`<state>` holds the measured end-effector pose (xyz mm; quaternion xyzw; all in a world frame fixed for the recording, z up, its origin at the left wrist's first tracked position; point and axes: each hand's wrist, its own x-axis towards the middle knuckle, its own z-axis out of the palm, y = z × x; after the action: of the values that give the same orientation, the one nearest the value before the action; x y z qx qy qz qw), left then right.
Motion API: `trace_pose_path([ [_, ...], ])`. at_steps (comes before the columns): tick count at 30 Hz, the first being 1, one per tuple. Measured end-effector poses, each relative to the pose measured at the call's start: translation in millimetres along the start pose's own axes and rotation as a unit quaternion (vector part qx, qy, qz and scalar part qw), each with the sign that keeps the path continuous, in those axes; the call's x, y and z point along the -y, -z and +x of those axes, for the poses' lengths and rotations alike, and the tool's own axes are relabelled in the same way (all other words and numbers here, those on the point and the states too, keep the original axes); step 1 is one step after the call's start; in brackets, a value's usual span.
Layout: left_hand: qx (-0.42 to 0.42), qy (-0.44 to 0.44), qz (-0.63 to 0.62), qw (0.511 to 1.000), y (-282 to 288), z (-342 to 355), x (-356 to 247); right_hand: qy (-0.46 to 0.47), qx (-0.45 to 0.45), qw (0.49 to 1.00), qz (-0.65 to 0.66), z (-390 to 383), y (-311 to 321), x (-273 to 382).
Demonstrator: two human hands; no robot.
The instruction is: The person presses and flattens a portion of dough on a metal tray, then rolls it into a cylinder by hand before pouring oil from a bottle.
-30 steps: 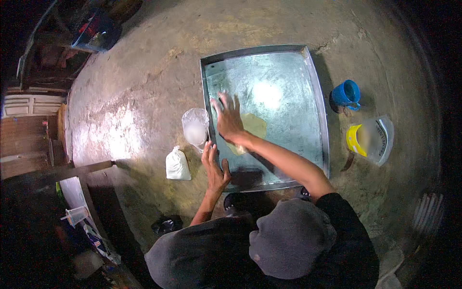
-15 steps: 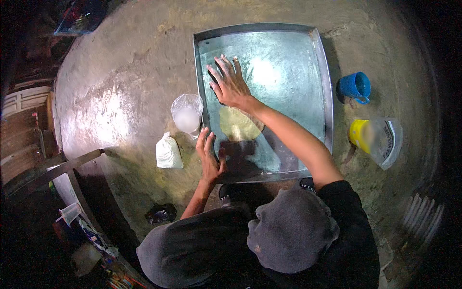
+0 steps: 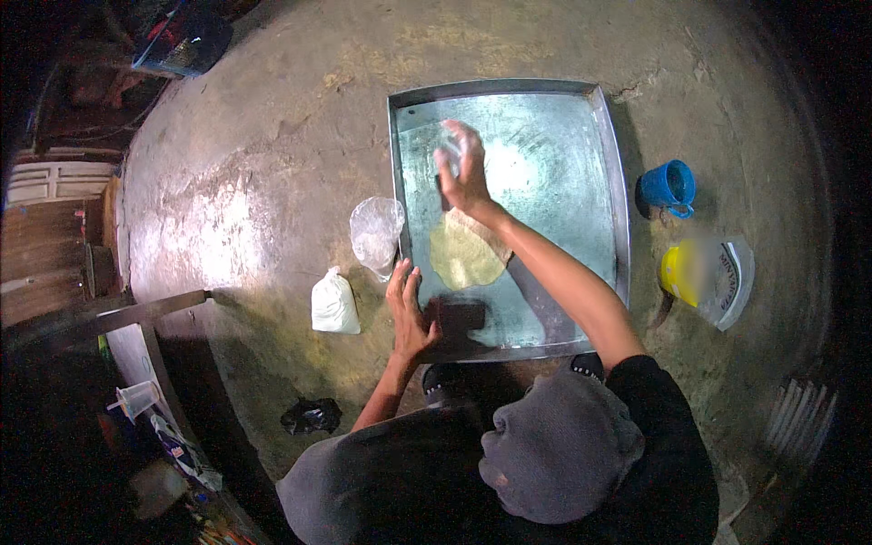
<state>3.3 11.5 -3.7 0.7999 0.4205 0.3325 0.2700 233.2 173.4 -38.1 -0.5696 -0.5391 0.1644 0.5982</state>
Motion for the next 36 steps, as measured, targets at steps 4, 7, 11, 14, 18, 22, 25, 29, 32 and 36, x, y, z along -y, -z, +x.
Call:
trace_pose_path([
  [4, 0.004, 0.004, 0.013, 1.000, 1, -1, 1, 0.074, 0.072, 0.955, -0.279, -2, 18, -6],
  [7, -0.001, 0.010, 0.007, 1.000, -5, 0, 0, 0.069, 0.134, 0.915, -0.374, -42, 30, -12],
  [11, -0.010, -0.003, 0.007, 1.000, -3, -3, 3, 0.162, 0.167, 0.915, -0.331, -39, 32, -7],
  [14, -0.002, -0.001, 0.026, 1.000, -6, -6, 3, 0.154, 0.174, 0.914, -0.332, -37, 34, -8],
  [18, 0.005, -0.016, 0.043, 0.999, -4, -3, 6, 0.137, 0.162, 0.910, -0.356, -30, 32, -11],
  [22, 0.019, -0.016, 0.045, 0.999, -2, -4, 3, 0.171, 0.199, 0.892, -0.369, -28, 31, -14],
  [25, 0.020, -0.018, 0.049, 0.998, 0, -3, 2, 0.118, 0.173, 0.937, -0.279, -18, 30, -13],
  [29, -0.006, 0.007, -0.005, 1.000, -10, -2, 4, 0.034, 0.035, 0.965, -0.260, 4, 44, -18],
  [32, -0.002, 0.021, 0.001, 1.000, -8, -12, 5, 0.027, 0.022, 0.943, -0.332, 1, 45, -22],
  [36, 0.002, 0.012, -0.007, 1.000, -10, -7, 3, 0.070, 0.108, 0.889, -0.439, -31, 37, -28],
])
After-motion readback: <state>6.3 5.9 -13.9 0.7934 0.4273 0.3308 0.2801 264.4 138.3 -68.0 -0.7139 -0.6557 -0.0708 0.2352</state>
